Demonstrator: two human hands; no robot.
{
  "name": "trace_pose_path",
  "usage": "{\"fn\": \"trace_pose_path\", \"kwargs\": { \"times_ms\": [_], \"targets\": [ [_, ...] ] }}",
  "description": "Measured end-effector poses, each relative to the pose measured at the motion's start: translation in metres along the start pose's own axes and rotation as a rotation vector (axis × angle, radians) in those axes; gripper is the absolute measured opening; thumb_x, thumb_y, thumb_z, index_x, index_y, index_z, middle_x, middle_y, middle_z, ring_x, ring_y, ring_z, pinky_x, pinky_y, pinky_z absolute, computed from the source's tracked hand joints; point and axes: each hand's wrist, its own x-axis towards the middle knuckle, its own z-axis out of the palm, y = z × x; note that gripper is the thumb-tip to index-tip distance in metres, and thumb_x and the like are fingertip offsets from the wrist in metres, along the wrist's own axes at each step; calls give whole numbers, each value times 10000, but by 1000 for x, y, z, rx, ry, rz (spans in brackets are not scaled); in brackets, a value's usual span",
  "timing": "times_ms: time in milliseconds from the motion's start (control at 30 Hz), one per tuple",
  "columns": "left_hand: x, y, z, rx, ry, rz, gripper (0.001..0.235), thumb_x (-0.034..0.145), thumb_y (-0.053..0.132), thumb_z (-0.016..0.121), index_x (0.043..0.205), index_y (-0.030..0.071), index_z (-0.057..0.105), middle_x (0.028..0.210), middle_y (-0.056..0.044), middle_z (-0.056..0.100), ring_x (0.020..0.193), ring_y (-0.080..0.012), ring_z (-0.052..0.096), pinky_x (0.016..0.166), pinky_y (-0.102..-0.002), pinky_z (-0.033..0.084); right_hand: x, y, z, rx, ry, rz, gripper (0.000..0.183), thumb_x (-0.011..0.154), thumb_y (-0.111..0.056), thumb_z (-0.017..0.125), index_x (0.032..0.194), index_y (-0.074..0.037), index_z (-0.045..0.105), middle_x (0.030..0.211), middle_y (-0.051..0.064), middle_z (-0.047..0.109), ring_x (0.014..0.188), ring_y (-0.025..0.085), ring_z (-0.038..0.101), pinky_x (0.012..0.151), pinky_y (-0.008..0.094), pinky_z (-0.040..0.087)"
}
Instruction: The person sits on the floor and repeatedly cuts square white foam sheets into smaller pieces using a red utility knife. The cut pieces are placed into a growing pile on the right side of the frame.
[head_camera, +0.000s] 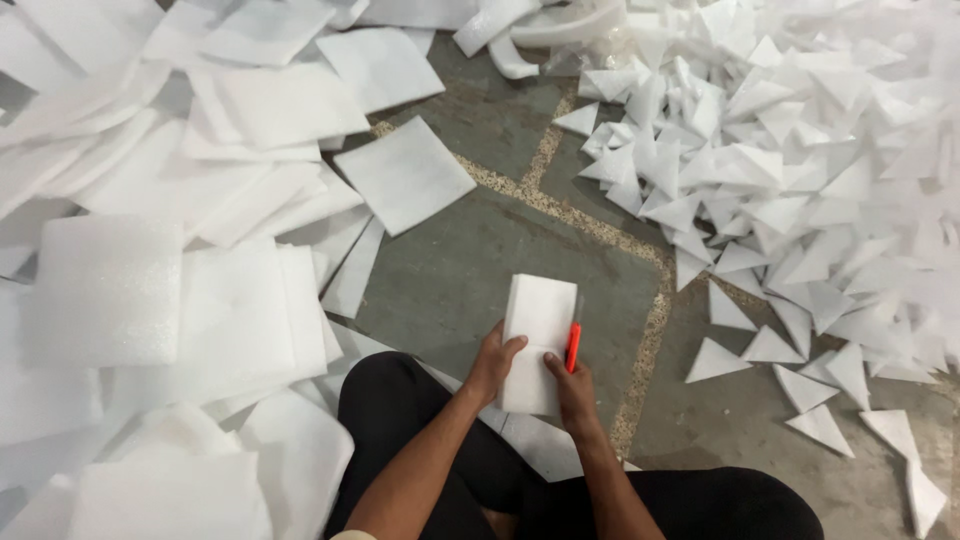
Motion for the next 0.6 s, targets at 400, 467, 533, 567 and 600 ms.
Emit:
{"fn": "trace_pose_path", "kwargs": {
  "times_ms": [400,467,533,567,600],
  "targets": [
    [-26,-18,-30,-223,251,-11,408,891,57,582,1294,4,617,1141,-131,720,1005,-223,714,885,-371,574,-64,-29,16,-534,-122,-611,228,747,-120,887,850,-30,705,804,78,664,767,216,626,692,374,518],
    [-25,-31,-34,-142,319,122,366,906,69,613,1258,-26,627,1116,-148,717,988,-244,699,869,-383,560,-75,-39,14,-574,-193,-702,216,743,-117,889,829,-44,706,793,72,672,775,234,624,723,386,505],
    [-21,-39,-42,-23,378,188,357,902,94,631,1235,-34,624,1101,-158,722,983,-267,700,863,-395,558,-85,-49,11,-603,-290,-787,196,739,-117,888,844,-73,729,795,51,699,777,237,634,753,388,500],
    [-19,-40,-48,56,403,188,366,891,112,632,1229,-27,616,1097,-159,728,987,-279,708,865,-401,563,-92,-52,10,-619,-291,-786,220,715,-113,893,860,-70,733,806,58,695,797,244,629,749,390,501],
    [-18,-40,-50,129,427,188,376,880,130,634,1224,-20,608,1094,-161,734,991,-290,717,867,-407,568,-98,-57,8,-641,-289,-785,249,691,-108,898,877,-67,737,817,65,690,817,250,624,745,392,503]
  ]
}}
